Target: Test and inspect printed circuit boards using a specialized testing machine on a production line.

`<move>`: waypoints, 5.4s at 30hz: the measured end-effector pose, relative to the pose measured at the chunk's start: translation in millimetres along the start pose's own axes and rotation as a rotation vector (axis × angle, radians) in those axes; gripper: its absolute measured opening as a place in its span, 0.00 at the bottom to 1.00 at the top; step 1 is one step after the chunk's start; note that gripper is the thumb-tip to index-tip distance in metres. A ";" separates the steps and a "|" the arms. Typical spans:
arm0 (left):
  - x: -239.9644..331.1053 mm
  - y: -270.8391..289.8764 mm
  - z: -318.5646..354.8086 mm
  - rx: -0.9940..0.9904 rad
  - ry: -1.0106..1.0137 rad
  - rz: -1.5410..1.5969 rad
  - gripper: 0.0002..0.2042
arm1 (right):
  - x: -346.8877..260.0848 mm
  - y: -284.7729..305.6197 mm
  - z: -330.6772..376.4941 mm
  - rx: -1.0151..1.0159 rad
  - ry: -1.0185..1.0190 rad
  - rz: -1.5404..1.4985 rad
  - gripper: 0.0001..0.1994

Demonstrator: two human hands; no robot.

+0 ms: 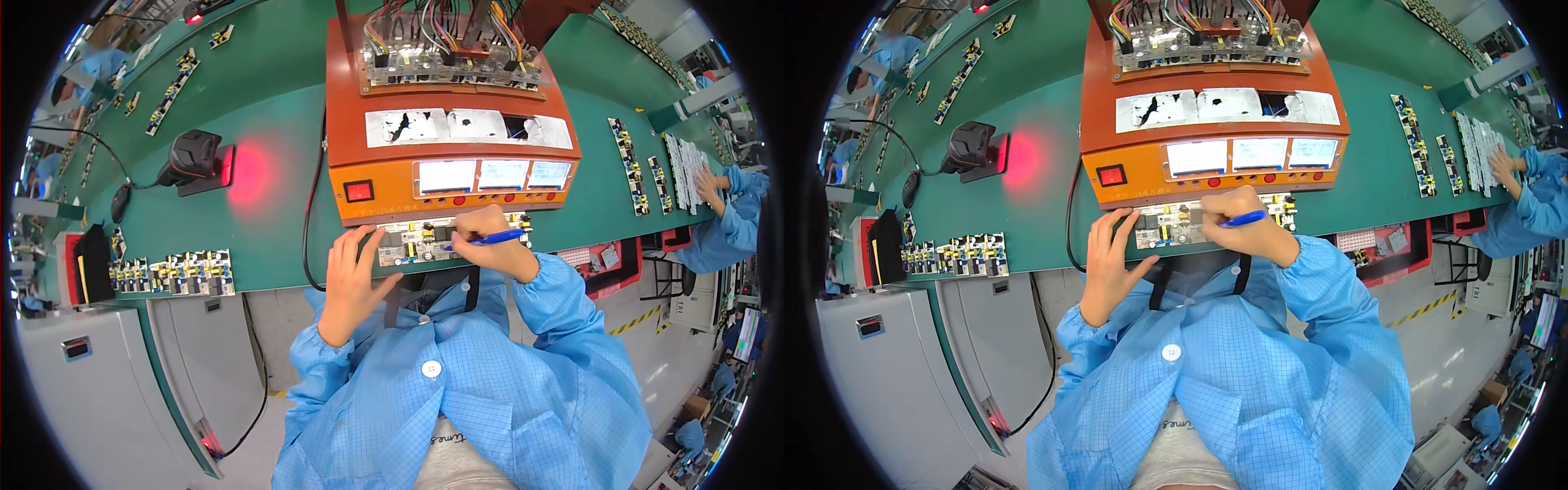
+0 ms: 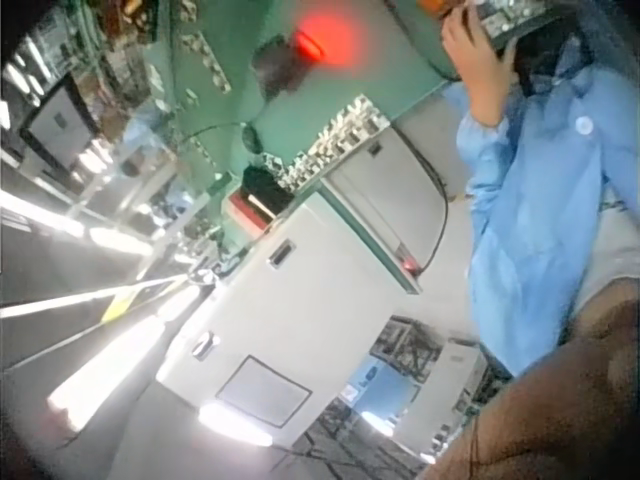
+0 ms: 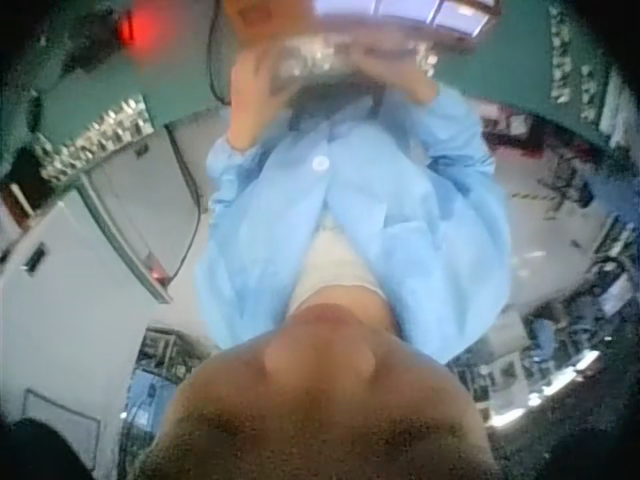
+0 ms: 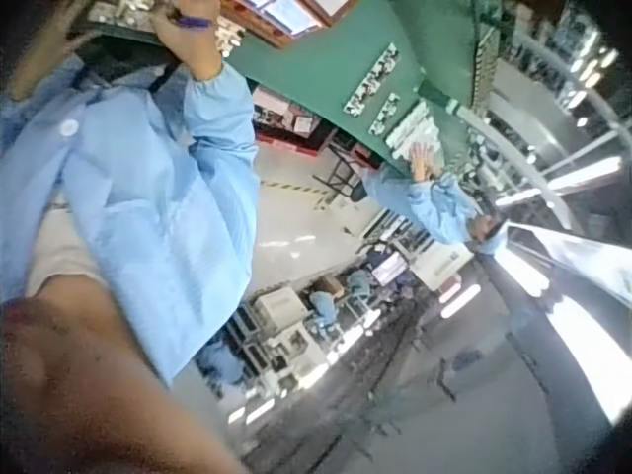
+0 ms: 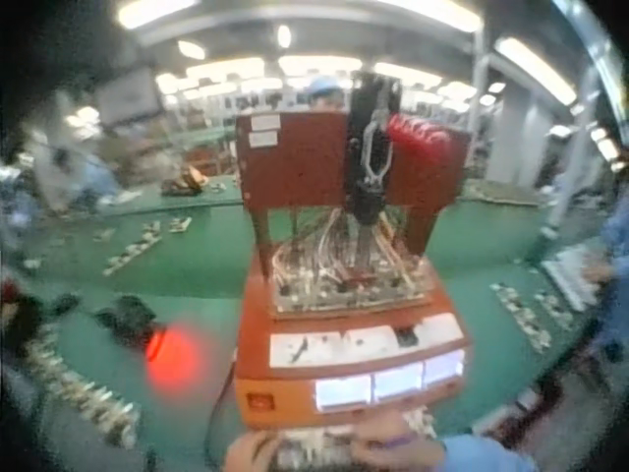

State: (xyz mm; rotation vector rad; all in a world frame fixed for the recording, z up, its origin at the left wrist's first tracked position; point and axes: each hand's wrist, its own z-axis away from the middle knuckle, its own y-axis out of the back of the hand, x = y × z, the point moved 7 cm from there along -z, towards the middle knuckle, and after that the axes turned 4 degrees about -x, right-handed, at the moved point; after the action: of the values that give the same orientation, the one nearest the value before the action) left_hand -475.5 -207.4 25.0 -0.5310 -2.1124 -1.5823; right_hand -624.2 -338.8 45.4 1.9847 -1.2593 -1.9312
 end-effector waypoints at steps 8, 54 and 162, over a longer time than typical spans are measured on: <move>-0.4 1.2 -8.6 -0.025 -0.008 0.015 0.31 | 31.8 49.9 39.3 0.156 -0.157 0.001 0.14; -99.1 117.4 127.2 0.901 0.801 -0.127 0.22 | 82.4 83.8 153.4 1.015 -0.158 -0.125 0.14; -24.0 66.0 -11.1 0.663 0.322 0.586 0.20 | 147.4 284.5 175.1 0.775 -0.384 -0.122 0.23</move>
State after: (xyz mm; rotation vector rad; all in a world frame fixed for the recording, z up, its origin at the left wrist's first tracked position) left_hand -418.1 -201.2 66.4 -0.5398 -1.8439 -0.5548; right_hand -933.0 -532.9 63.8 2.0521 -2.3223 -2.1638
